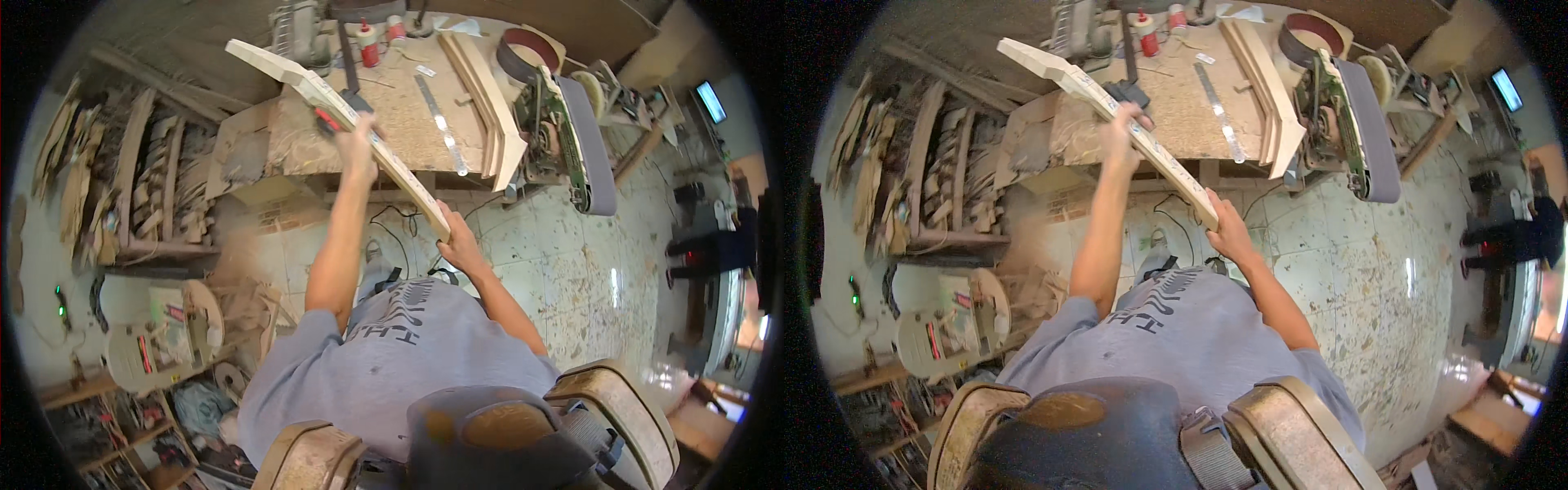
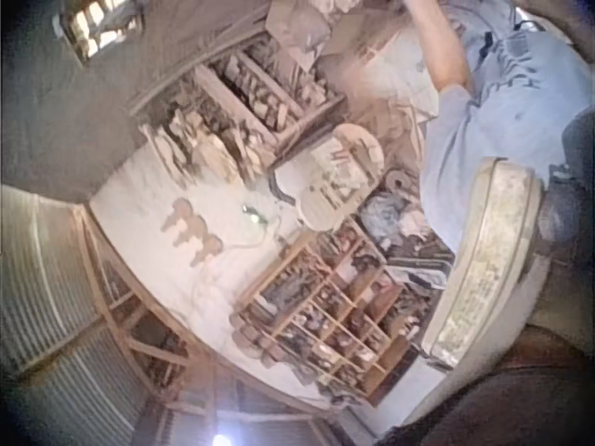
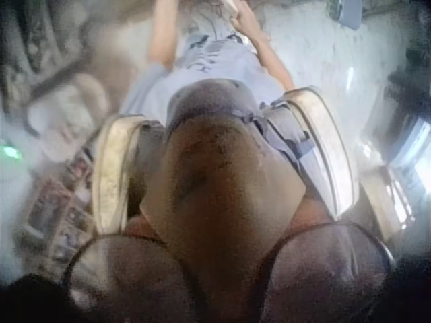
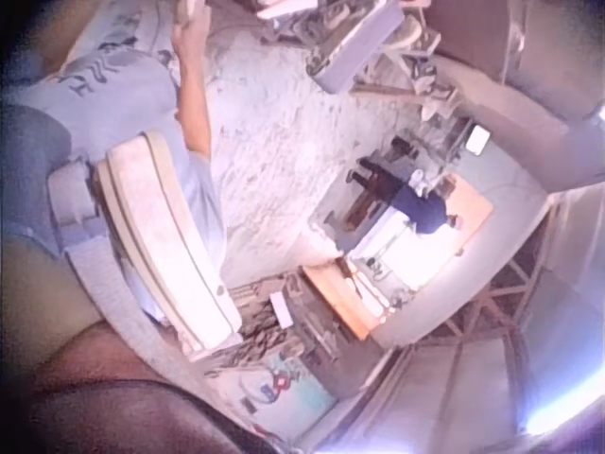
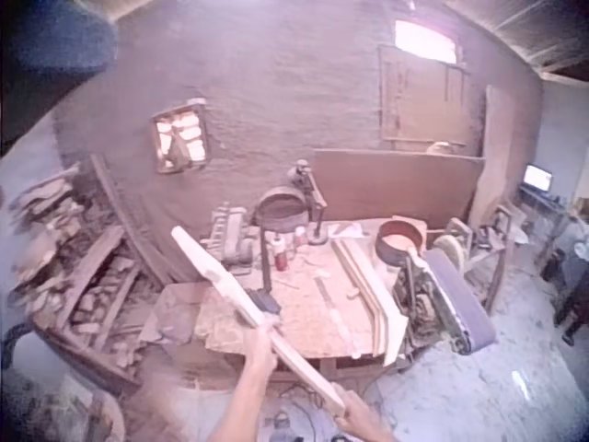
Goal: The person shapes a wooden guitar neck by pressing it against a running belt sander, turning it over to work on different sides, and checking the progress by holding it up.
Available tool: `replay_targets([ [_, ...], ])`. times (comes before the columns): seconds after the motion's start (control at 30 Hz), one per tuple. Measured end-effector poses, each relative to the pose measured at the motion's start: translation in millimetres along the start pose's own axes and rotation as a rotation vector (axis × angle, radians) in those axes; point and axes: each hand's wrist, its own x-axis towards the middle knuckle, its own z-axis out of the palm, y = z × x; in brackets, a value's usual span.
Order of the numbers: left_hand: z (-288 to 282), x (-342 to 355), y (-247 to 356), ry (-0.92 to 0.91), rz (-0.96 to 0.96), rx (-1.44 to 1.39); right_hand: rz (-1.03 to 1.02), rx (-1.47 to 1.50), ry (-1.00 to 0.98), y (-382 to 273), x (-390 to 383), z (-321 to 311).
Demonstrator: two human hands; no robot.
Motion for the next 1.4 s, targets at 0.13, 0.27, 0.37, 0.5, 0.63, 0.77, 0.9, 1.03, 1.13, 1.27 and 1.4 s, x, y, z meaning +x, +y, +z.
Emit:
replay_targets([
  [0.13, 15.5, 37.8, 15.7, -0.038, -0.022, 0.111, 0.131, 0.024, 0.035, -2.4, -0.5, 14.3],
  [0.27, 21.7, 71.6, -20.1, -0.147, -0.139, 0.297, 0.150, 0.033, 0.167, 1.1, 0.5, 39.0],
  [0.37, -12.0, 122.2, -67.0, -0.413, -0.241, 0.539, 0.232, 0.097, 0.189, -6.2, -3.9, 64.4],
  [0.5, 15.4, 95.8, -44.1, -0.732, -0.275, 0.780, 0.408, 0.049, 0.366, 11.1, 0.3, 86.9],
  [0.63, -68.7, 88.3, -59.3, -0.754, -0.392, 0.737, 0.737, -0.175, 0.300, 16.0, 47.9, 99.3],
  [0.77, -165.9, 70.0, -49.6, -0.627, -0.615, 0.731, 0.759, -0.298, 0.358, 42.5, 95.8, 108.7],
  [0.9, -244.9, 56.9, -30.7, -0.410, -0.688, 0.802, 0.771, -0.462, 0.371, 34.6, 150.4, 117.3],
  [1.03, -297.2, 61.9, -25.2, -0.253, -0.678, 0.807, 0.764, -0.563, 0.364, 40.3, 183.7, 132.8],
  [1.13, -316.0, 72.7, -27.0, -0.219, -0.662, 0.922, 0.697, -0.588, 0.335, 73.6, 188.3, 149.0],
  [1.27, -327.5, 79.0, -38.6, -0.231, -0.669, 0.964, 0.628, -0.439, 0.296, 63.4, 178.2, 133.8],
  [1.4, -321.9, 77.5, -49.7, -0.223, -0.663, 0.956, 0.667, -0.333, 0.507, 60.2, 165.9, 65.4],
])
